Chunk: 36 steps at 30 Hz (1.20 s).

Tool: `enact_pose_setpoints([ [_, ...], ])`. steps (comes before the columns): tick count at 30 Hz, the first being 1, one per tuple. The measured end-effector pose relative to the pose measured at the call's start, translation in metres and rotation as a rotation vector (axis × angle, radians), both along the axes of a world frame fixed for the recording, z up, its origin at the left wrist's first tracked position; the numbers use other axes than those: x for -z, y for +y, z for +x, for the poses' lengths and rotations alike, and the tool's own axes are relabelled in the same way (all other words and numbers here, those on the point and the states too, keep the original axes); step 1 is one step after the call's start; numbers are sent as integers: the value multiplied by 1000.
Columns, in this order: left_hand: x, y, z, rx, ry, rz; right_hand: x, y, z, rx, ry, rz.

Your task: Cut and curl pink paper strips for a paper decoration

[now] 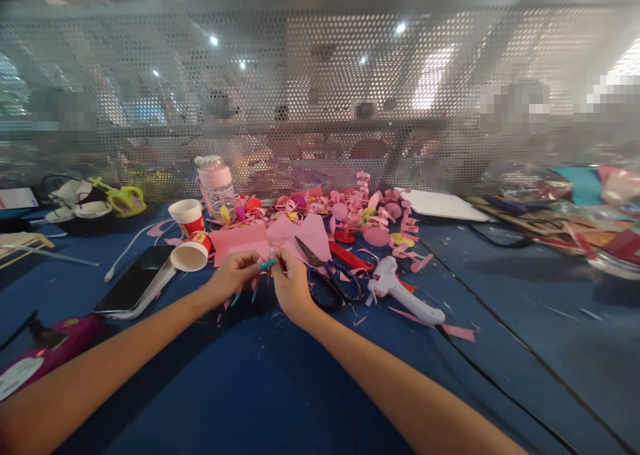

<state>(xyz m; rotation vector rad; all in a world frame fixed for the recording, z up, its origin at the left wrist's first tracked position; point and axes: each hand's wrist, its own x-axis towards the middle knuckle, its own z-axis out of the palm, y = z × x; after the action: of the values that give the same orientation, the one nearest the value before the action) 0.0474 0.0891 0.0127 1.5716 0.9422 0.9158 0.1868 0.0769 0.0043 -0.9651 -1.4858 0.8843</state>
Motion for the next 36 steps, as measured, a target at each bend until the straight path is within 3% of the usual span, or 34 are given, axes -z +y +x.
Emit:
enact_pose_setpoints([
  [16, -7, -7, 8, 31, 10, 98, -5, -5, -3, 14, -41, 4],
  [27, -6, -14, 9, -133, 85, 231, -12, -15, -8, 61, -49, 24],
  [36, 2, -10, 9, -121, 38, 137, -12, -15, -8, 65, -32, 49],
])
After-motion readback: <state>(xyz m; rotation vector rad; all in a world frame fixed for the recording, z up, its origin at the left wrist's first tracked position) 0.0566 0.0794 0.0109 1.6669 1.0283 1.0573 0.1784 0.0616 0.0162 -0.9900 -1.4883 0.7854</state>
